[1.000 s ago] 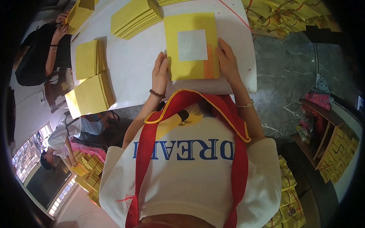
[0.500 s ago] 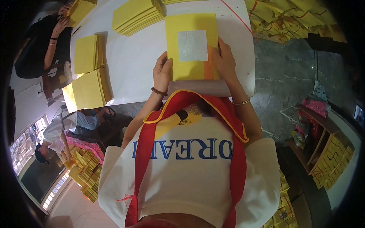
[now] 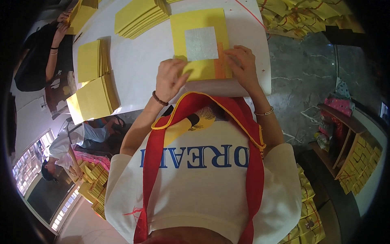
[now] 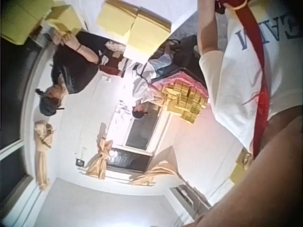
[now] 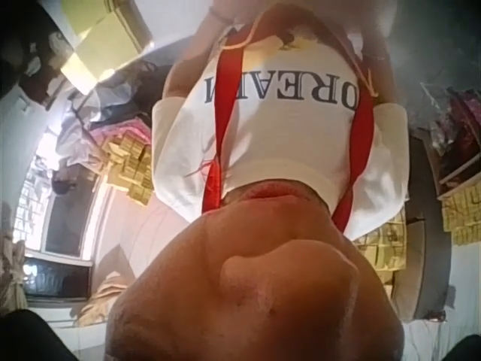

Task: Folding and stacking yellow joss paper sheets on a table.

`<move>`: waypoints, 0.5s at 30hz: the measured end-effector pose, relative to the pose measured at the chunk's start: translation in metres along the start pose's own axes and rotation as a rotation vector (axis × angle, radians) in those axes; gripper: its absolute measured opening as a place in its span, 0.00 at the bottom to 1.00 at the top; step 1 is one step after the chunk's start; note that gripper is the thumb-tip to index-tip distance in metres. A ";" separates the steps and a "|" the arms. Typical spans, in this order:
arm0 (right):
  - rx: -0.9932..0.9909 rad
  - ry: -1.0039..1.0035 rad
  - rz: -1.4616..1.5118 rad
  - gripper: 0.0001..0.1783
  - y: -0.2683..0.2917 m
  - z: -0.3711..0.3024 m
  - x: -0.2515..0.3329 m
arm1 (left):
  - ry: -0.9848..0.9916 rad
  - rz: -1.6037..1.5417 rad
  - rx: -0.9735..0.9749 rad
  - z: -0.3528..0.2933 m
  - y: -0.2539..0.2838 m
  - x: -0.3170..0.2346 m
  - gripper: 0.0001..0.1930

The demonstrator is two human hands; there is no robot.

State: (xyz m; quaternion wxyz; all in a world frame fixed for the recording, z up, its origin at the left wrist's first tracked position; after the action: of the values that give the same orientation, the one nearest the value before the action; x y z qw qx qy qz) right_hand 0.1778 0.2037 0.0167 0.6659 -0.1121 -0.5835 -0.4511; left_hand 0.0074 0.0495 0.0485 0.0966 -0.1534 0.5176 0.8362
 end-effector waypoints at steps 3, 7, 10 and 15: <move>0.056 -0.083 0.045 0.11 -0.009 -0.005 -0.015 | -0.188 0.101 0.192 0.001 -0.015 -0.020 0.20; 0.042 -0.268 0.330 0.11 -0.011 -0.013 -0.037 | -0.211 0.108 0.251 -0.002 -0.025 -0.016 0.22; 0.068 -0.454 0.570 0.11 -0.018 -0.022 -0.049 | -0.200 0.022 0.261 0.002 -0.020 -0.011 0.20; -0.079 -0.472 0.749 0.12 -0.011 -0.022 -0.042 | -0.160 -0.089 0.258 0.011 -0.013 -0.006 0.14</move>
State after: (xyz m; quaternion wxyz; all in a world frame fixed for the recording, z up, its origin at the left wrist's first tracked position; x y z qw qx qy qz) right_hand 0.1884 0.2029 -0.0309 0.6271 -0.4412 -0.6210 -0.1627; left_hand 0.0153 0.0655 0.0446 0.1932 -0.0954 0.6040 0.7673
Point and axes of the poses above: each hand's wrist, its own z-axis towards the middle knuckle, its own y-axis out of the back of the hand, x = y × z, the point moved 7 cm from there along z, towards the middle knuckle, and after that the axes turned 13 degrees about z, right-handed, at the moved point
